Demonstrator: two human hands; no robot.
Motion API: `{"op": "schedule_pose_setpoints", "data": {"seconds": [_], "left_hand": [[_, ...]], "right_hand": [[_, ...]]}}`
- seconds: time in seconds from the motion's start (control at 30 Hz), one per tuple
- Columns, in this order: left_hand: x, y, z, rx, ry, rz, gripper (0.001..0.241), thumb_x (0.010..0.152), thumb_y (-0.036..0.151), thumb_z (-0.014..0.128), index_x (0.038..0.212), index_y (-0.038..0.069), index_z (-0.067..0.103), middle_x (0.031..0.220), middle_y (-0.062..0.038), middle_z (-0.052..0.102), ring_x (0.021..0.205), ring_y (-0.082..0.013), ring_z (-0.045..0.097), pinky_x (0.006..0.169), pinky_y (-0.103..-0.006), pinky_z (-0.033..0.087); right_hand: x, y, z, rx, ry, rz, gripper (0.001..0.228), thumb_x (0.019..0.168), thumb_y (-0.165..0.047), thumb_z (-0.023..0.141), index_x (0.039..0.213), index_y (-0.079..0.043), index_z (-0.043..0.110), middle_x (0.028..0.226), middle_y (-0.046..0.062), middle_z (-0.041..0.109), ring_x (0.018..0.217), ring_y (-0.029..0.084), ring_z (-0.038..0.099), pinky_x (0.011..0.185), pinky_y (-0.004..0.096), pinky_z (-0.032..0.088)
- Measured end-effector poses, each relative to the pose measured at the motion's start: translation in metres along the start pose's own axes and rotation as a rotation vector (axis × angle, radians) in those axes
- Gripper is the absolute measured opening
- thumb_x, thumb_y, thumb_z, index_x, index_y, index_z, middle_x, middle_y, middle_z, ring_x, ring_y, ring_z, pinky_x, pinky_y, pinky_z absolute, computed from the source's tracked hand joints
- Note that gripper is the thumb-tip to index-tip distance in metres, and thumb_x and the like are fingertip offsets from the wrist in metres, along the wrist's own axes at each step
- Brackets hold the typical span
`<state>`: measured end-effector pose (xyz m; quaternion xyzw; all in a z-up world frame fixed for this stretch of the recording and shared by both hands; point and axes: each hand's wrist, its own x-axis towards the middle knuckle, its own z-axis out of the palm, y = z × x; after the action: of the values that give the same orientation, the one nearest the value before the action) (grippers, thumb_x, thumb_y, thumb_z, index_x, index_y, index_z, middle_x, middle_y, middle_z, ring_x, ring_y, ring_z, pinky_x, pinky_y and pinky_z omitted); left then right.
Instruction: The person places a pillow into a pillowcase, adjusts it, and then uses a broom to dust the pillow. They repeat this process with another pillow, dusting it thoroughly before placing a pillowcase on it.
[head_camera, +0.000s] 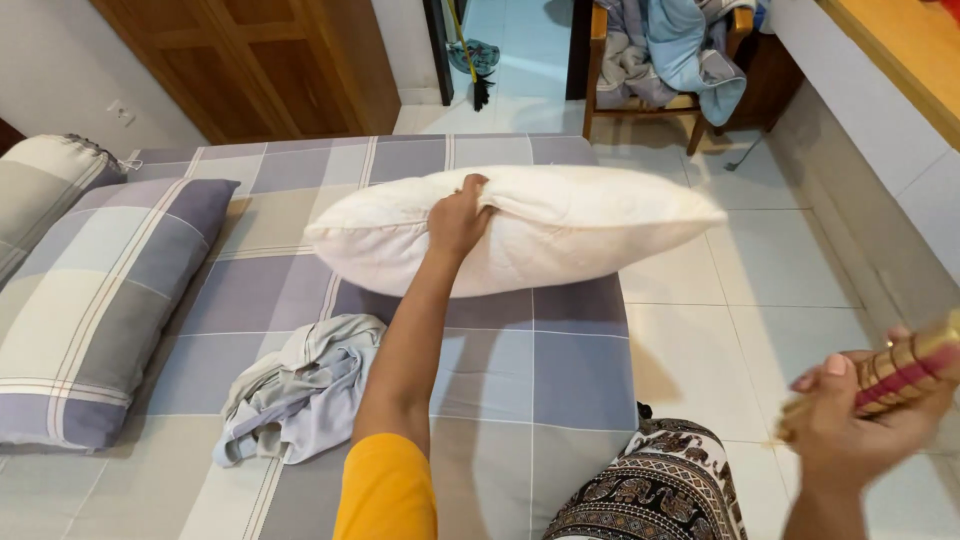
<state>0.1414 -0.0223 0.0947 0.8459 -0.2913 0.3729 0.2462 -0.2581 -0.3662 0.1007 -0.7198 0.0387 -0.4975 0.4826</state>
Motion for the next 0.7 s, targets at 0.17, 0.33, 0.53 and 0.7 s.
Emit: {"op": "schedule_pose_setpoints", "data": {"seconds": [0.17,0.33,0.53,0.7], "left_hand": [[0.020,0.012,-0.035,0.135,-0.086,-0.206,0.069,0.078,0.039,0.087,0.132,0.010,0.055,0.089,-0.013,0.072,0.080,-0.0316,0.069,0.067,-0.0455,0.052],[0.024,-0.026,-0.015,0.289,0.066,-0.204,0.092,0.066,0.046,0.091,0.136,0.001,0.054,0.097,-0.009,0.074,0.111,-0.0294,0.061,0.100,-0.0560,0.039],[0.027,-0.065,0.009,0.367,-0.018,-0.266,0.097,0.081,0.059,0.082,0.152,0.006,0.044,0.104,-0.008,0.076,0.129,-0.0248,0.058,0.120,-0.0564,0.022],[0.031,-0.075,0.013,0.372,0.090,-0.100,0.123,0.064,0.078,0.077,0.149,0.001,0.034,0.114,-0.012,0.075,0.119,-0.0278,0.057,0.108,-0.0579,0.018]], "right_hand": [[-0.069,0.075,0.089,-0.088,-0.339,0.481,0.023,0.107,-0.017,0.049,0.118,-0.001,0.037,0.081,0.009,0.056,0.061,0.015,0.059,0.058,0.029,0.061],[-0.064,0.049,0.095,-0.556,-0.943,0.750,0.037,0.099,-0.023,0.050,0.131,-0.005,0.042,0.079,0.011,0.068,0.055,0.017,0.068,0.053,0.035,0.059],[-0.012,0.006,0.066,-0.011,-0.183,0.340,0.031,0.102,-0.015,0.061,0.125,0.001,0.048,0.083,0.007,0.060,0.061,0.015,0.060,0.052,0.030,0.055],[-0.064,0.066,0.110,0.245,0.050,0.259,0.038,0.106,-0.013,0.053,0.136,-0.004,0.032,0.080,0.005,0.056,0.063,0.012,0.060,0.054,0.025,0.057]]}}
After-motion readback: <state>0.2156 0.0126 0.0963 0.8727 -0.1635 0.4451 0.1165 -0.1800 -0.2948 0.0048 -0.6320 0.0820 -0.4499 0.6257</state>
